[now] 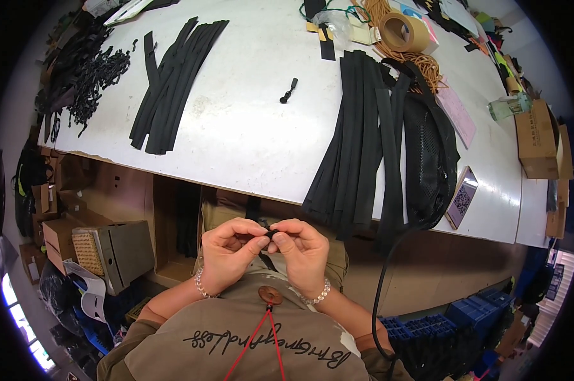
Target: Assembling small plastic clips onto black fabric or rubber straps.
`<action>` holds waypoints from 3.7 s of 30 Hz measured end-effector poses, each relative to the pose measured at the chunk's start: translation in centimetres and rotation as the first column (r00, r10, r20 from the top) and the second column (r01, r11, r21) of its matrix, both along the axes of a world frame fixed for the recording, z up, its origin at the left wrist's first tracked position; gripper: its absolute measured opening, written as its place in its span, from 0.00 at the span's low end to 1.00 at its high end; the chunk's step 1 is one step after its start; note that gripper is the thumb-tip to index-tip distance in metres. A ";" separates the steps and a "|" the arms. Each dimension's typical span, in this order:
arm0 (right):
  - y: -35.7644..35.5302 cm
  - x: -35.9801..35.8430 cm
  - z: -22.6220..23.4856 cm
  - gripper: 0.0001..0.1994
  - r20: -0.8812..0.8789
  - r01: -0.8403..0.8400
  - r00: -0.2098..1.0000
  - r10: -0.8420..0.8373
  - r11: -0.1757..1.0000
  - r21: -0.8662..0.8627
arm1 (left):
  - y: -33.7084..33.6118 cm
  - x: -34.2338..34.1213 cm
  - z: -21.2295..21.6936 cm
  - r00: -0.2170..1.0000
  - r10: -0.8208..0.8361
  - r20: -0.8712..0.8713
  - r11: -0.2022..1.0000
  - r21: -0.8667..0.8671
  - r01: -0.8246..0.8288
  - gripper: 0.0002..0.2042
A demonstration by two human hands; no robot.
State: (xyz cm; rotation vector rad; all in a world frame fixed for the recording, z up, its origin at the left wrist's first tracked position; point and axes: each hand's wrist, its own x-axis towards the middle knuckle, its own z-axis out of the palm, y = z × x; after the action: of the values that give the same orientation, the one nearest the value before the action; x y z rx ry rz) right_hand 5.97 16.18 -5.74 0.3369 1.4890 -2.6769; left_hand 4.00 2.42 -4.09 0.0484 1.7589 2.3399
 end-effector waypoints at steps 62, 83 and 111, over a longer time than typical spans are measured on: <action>1.5 -0.4 3.4 0.09 -0.198 -0.132 0.960 0.198 0.944 0.302 | -1.1 -0.3 -0.1 0.833 -0.141 -0.536 0.885 -0.445 -0.136 0.08; 1.6 -1.5 3.4 0.10 -0.434 0.107 0.883 0.178 0.825 0.556 | -0.1 -2.2 -0.2 0.808 -0.073 -0.584 0.958 -0.266 -0.105 0.08; 2.4 -6.5 5.2 0.08 -0.145 -0.150 0.969 0.200 0.943 0.295 | 0.8 -6.0 1.1 0.990 -0.098 0.100 0.962 0.266 0.068 0.10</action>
State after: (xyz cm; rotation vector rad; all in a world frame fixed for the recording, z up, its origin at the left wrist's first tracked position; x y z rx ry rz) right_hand -0.54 18.63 -0.51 -0.0208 1.8594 -2.4085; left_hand -2.01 3.19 -2.97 0.0313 1.3611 2.4461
